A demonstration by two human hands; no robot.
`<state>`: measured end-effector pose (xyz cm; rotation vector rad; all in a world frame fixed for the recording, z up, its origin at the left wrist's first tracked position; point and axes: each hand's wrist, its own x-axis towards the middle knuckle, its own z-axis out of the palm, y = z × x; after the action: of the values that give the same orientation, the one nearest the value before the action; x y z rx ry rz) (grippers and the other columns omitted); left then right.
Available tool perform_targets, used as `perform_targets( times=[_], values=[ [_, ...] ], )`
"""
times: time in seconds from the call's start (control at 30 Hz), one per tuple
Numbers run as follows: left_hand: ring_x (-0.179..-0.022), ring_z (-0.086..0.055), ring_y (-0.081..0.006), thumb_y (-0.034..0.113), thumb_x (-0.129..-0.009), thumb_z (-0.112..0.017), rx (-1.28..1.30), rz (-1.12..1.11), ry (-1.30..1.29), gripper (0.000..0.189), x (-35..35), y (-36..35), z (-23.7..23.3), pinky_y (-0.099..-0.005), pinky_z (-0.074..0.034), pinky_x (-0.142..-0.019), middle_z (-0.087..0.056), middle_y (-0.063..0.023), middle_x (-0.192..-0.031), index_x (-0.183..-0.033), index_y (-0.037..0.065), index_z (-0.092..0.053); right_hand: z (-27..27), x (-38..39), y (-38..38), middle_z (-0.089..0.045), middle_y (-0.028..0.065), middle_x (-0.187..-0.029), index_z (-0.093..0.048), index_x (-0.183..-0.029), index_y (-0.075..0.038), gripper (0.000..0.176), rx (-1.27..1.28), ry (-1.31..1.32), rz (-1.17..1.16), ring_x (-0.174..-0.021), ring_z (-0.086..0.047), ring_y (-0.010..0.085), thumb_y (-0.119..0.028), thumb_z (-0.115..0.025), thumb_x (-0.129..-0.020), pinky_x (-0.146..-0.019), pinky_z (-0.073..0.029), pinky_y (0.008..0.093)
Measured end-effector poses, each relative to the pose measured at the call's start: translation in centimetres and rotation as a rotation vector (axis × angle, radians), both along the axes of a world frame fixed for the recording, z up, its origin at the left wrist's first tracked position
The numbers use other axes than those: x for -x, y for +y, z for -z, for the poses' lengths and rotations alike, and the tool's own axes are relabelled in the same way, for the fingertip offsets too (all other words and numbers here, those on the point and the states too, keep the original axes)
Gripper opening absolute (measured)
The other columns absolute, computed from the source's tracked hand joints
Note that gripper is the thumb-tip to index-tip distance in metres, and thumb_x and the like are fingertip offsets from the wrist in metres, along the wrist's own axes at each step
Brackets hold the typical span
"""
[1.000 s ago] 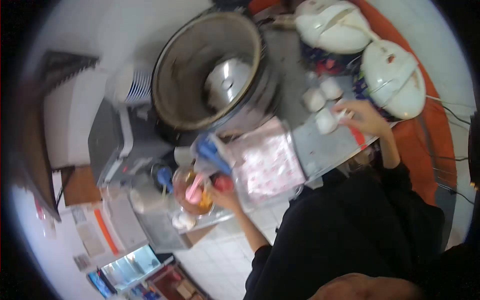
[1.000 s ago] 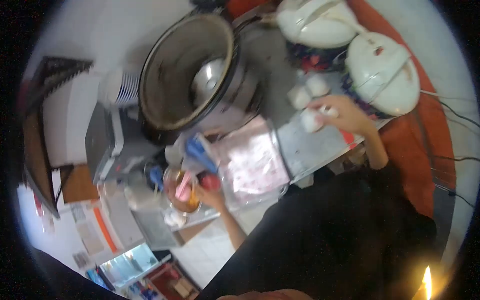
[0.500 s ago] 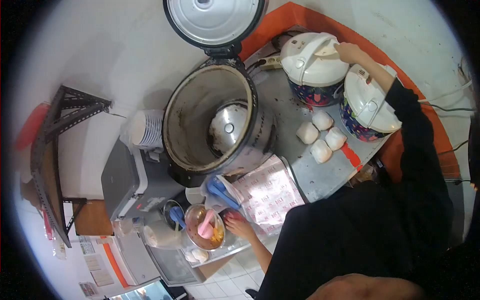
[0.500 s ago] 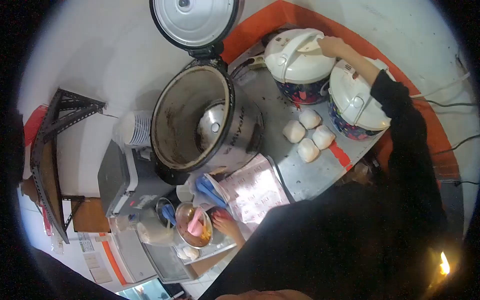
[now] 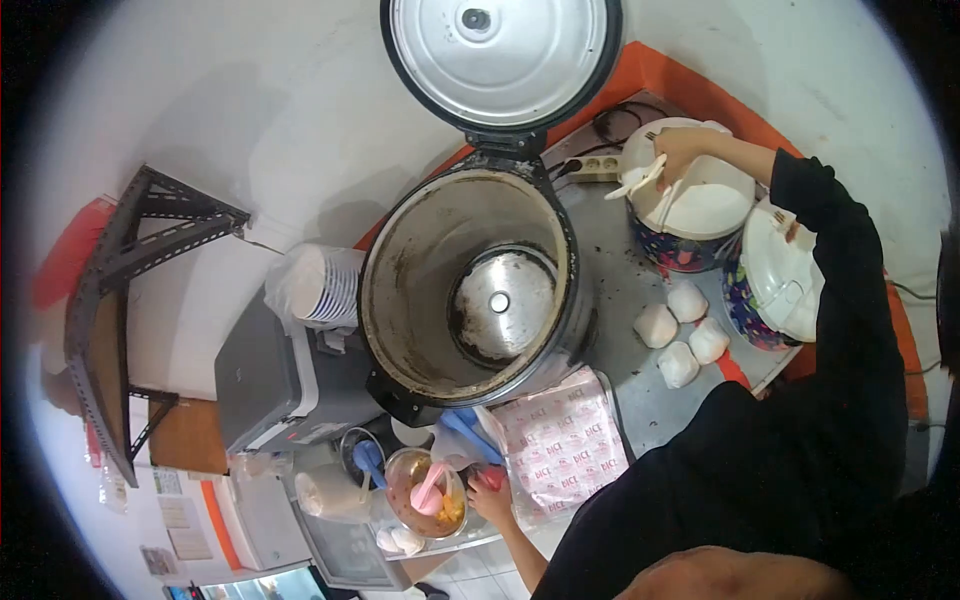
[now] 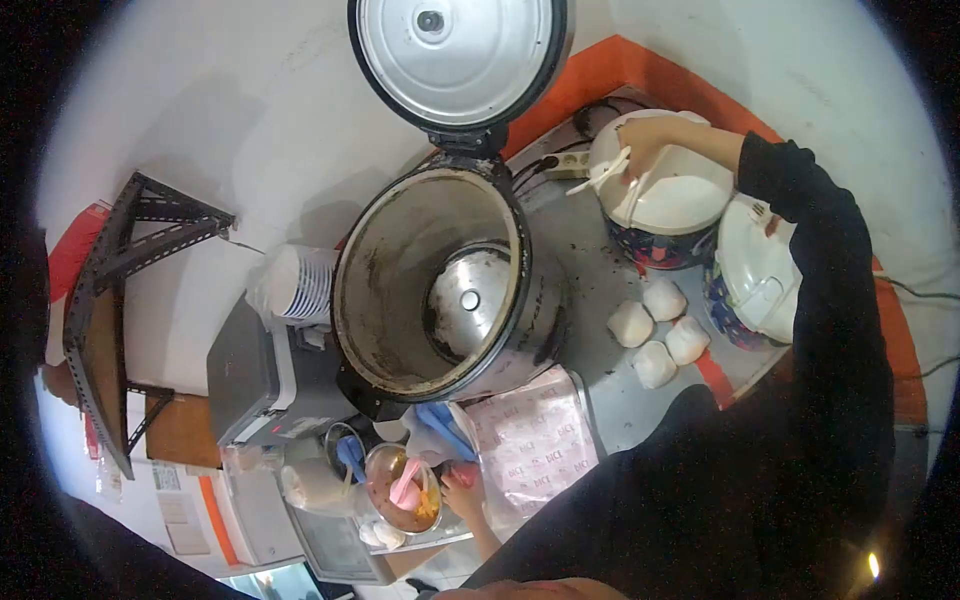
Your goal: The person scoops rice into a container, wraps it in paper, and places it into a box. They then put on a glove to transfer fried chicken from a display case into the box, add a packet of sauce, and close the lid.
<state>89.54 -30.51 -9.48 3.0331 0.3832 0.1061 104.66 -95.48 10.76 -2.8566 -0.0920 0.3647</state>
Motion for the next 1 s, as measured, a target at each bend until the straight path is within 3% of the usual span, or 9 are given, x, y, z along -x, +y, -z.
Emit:
perform_targets(
  times=[0.33,0.4,0.47,0.57,0.7,0.87,0.93,0.97,1.0],
  values=[
    [-0.089,-0.044,-0.0401,0.028,-0.050,-0.072,0.021,-0.284,-0.357,0.076,2.5,-2.5,-1.6,-0.0457,-0.039,-0.077,-0.043,-0.0216,-0.096,-0.111,0.001,-0.037,-3.6,0.7,-4.2,-0.055,0.0100,-0.057,-0.060,-0.064,-0.001,0.034,-0.261,-0.006,0.082,-0.052,-0.051,0.0186,-0.033,-0.068,-0.059,-0.049,-0.040,0.0319],
    [-0.090,-0.044,-0.0395,0.027,-0.053,-0.071,0.025,-0.213,-0.364,0.072,2.9,-2.9,-2.5,-0.0447,-0.039,-0.076,-0.043,-0.0212,-0.095,-0.112,0.001,-0.039,-4.6,0.7,-8.6,-0.045,0.0022,-0.048,-0.059,-0.062,-0.002,0.025,-0.260,-0.247,0.064,-0.042,-0.041,0.0103,-0.025,-0.067,-0.058,-0.041,-0.034,0.0272],
    [-0.098,-0.044,-0.0365,0.030,-0.058,-0.069,0.085,-0.265,-0.381,0.072,3.5,-2.4,-3.2,-0.0440,-0.039,-0.082,-0.043,-0.0196,-0.104,-0.116,0.003,-0.037,-6.9,2.6,-10.5,-0.050,0.0048,-0.053,-0.059,-0.069,-0.003,0.028,-0.759,-0.461,0.390,-0.044,-0.046,0.0132,-0.026,-0.067,-0.057,-0.043,-0.038,0.0291],
    [-0.099,-0.043,-0.0360,0.031,-0.058,-0.068,0.229,-0.297,-0.465,0.071,3.4,-3.5,-5.1,-0.0443,-0.039,-0.083,-0.043,-0.0193,-0.106,-0.116,0.003,-0.037,-8.3,4.4,-14.6,-0.051,0.0059,-0.056,-0.059,-0.070,-0.001,0.033,-0.777,-0.706,0.576,-0.047,-0.047,0.0141,-0.032,-0.066,-0.060,-0.044,-0.038,0.0289],
    [-0.101,-0.043,-0.0354,0.032,-0.059,-0.067,0.757,-0.303,-0.522,0.070,3.1,-6.9,-7.8,-0.0446,-0.038,-0.084,-0.042,-0.0188,-0.109,-0.117,0.004,-0.038,-9.1,6.0,-18.8,-0.053,0.0073,-0.061,-0.058,-0.073,0.001,0.042,-0.626,-0.860,0.770,-0.052,-0.048,0.0153,-0.039,-0.064,-0.063,-0.045,-0.038,0.0287],
    [-0.103,-0.042,-0.0346,0.034,-0.061,-0.066,1.989,-0.140,-0.329,0.069,2.4,-16.2,-10.6,-0.0451,-0.038,-0.085,-0.041,-0.0181,-0.112,-0.117,0.005,-0.038,-11.3,9.1,-19.7,-0.054,0.0087,-0.065,-0.058,-0.075,0.003,0.050,-0.419,-0.895,0.911,-0.056,-0.049,0.0165,-0.046,-0.062,-0.066,-0.046,-0.038,0.0284],
    [-0.104,-0.042,-0.0342,0.035,-0.061,-0.065,2.287,-0.077,-0.097,0.068,1.8,-20.3,-11.0,-0.0452,-0.037,-0.085,-0.041,-0.0179,-0.113,-0.117,0.005,-0.038,-13.9,10.0,-15.5,-0.045,0.0087,-0.040,-0.048,-0.041,-0.007,0.031,0.212,-1.188,0.488,-0.032,-0.037,0.0163,-0.026,-0.060,-0.062,-0.035,-0.030,0.0291],
    [-0.104,-0.041,-0.0341,0.035,-0.062,-0.065,2.384,-0.049,0.028,0.068,1.3,-22.4,-11.0,-0.0453,-0.037,-0.086,-0.041,-0.0178,-0.113,-0.117,0.005,-0.038,-14.1,9.8,-14.7,-0.045,0.0073,-0.039,-0.047,-0.041,-0.008,0.046,0.514,-0.980,0.449,-0.033,-0.041,0.0196,-0.048,-0.058,-0.061,-0.036,-0.031,0.0319],
    [-0.105,-0.041,-0.0339,0.036,-0.062,-0.064,2.444,-0.022,0.160,0.068,0.9,-24.5,-10.7,-0.0454,-0.037,-0.086,-0.041,-0.0177,-0.114,-0.117,0.006,-0.039,-11.7,9.7,-13.9,-0.056,0.0101,-0.063,-0.058,-0.073,-0.003,0.037,0.181,-0.972,0.328,-0.051,-0.053,0.0201,-0.037,-0.065,-0.061,-0.050,-0.042,0.0323]
  ],
)
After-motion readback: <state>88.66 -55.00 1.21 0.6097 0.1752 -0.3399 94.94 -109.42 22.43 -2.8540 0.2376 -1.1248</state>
